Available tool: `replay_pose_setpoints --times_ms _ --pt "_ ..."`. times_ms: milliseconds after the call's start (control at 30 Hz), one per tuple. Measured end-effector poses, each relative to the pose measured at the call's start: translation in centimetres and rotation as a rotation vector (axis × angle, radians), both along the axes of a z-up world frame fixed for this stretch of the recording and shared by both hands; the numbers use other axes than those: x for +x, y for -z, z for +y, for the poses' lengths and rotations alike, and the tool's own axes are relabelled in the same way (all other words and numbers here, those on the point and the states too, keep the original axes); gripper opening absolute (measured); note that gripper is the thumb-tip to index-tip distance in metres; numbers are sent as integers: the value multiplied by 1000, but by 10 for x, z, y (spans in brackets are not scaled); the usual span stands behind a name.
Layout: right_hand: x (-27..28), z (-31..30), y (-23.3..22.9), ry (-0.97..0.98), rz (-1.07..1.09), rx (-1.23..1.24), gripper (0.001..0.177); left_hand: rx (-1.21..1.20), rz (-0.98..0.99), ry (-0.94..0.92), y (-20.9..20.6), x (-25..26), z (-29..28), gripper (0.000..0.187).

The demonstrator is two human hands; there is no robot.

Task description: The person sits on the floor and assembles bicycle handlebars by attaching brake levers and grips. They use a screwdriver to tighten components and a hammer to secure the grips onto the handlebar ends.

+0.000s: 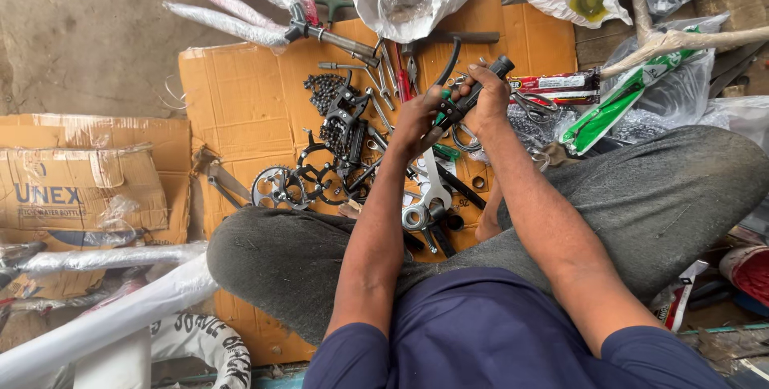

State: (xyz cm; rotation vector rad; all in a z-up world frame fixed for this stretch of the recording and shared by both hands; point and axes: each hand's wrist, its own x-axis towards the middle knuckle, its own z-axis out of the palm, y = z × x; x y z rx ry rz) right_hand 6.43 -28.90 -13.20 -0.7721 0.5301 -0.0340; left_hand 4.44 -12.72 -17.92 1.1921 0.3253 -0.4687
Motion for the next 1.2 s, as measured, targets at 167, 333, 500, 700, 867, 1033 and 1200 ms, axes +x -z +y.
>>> replay_pose_setpoints --times_ms 167,333,500,700,867,1033,1200 --pt "-4 -10 11 -13 7 -1 14 -178 194 -236 32 -5 13 35" --pt "-4 -15 10 -13 24 -1 14 -171 96 -29 8 -5 7 27" --pt "-9 -15 7 -4 31 -20 13 -227 149 -57 -16 -8 5 32" --pt "-12 -15 1 -27 75 -38 12 -136 253 -175 -22 -5 10 27" --pt "-10 -13 -9 -75 53 -22 14 -213 180 -158 -8 -2 19 38" --pt "-12 15 -24 -149 -38 85 23 -211 104 -332 -2 2 40 30" --pt "2 29 -24 -162 12 12 21 -143 113 -366 -19 -1 50 21"
